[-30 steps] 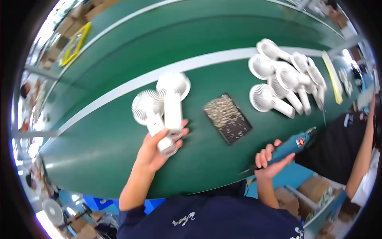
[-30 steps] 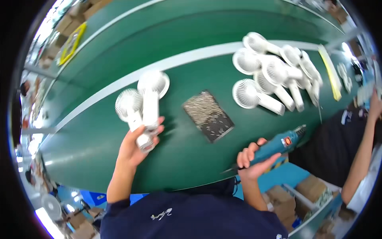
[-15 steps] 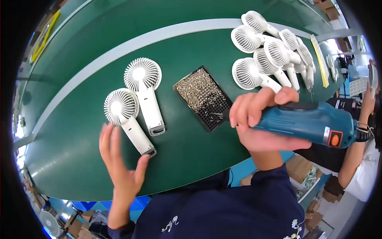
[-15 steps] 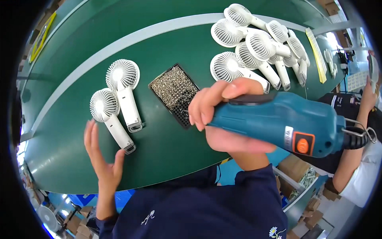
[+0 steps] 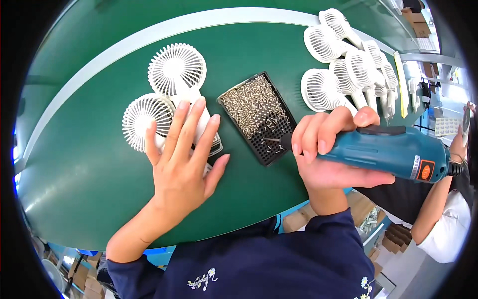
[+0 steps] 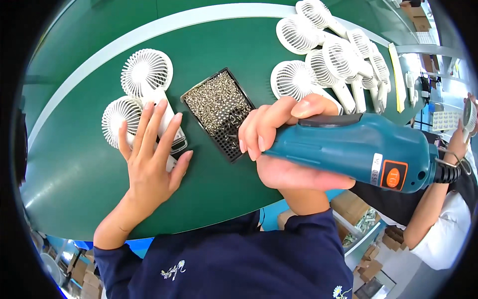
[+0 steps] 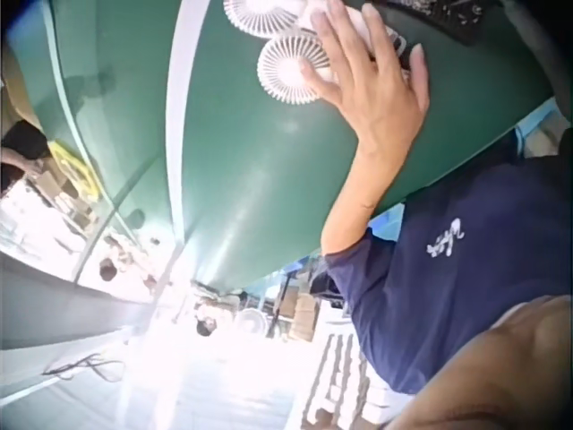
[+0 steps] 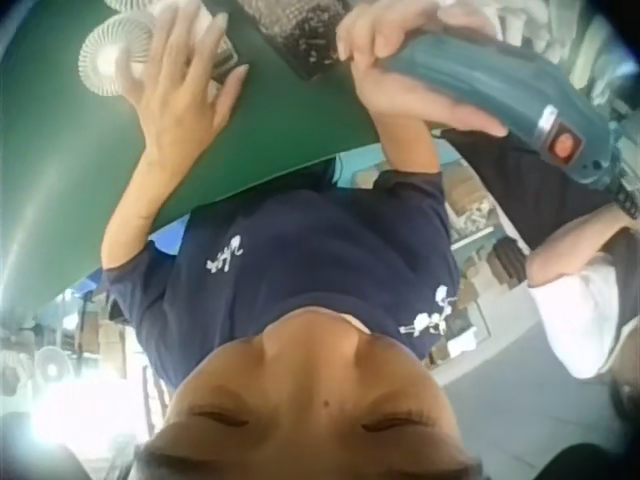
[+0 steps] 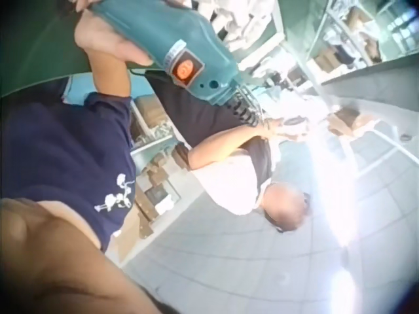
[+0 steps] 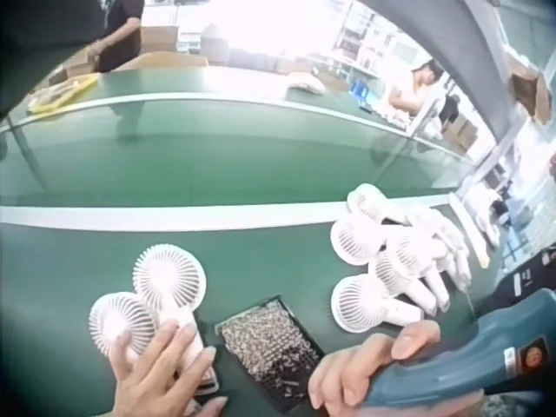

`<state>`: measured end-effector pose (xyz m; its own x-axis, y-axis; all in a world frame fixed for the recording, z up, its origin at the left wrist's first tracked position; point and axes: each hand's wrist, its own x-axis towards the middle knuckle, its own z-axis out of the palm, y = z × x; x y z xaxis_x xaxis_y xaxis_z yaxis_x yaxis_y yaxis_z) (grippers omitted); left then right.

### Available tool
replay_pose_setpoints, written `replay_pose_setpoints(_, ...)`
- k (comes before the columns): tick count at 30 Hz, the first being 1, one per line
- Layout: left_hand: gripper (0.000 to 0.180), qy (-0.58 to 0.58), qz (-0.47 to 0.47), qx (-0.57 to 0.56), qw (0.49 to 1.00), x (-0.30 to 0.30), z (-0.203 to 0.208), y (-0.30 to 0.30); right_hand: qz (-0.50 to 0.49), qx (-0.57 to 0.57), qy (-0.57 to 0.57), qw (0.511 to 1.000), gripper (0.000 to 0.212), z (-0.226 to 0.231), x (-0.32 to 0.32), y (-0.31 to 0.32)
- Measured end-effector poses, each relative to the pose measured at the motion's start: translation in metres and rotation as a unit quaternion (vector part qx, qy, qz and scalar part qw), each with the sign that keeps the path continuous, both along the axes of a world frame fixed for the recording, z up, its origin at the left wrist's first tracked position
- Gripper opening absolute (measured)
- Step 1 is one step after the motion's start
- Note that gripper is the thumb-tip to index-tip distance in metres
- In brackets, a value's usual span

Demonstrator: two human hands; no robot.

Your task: Assembling portable electric fans using an electric screwdriver on a factory assembly line.

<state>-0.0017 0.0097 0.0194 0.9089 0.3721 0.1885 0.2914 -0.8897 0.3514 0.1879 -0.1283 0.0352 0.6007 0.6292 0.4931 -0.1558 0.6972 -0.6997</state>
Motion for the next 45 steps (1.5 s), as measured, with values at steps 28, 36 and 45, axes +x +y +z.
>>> replay_pose_setpoints(28,0.020,-0.240,-0.140,-0.276,0.920,0.004,-0.005,0.002,-0.011,-0.018,0.030,0.999,0.054,0.048,-0.046,0.019)
replay_pose_setpoints(36,0.023,-0.235,-0.130,-0.265,0.926,0.006,-0.005,0.001,0.023,-0.042,0.015,0.999,0.057,0.053,-0.046,0.017)
replay_pose_setpoints(45,0.022,-0.212,-0.162,-0.234,0.935,0.008,0.003,0.009,0.213,-0.039,0.002,0.976,0.055,0.051,-0.027,0.023)
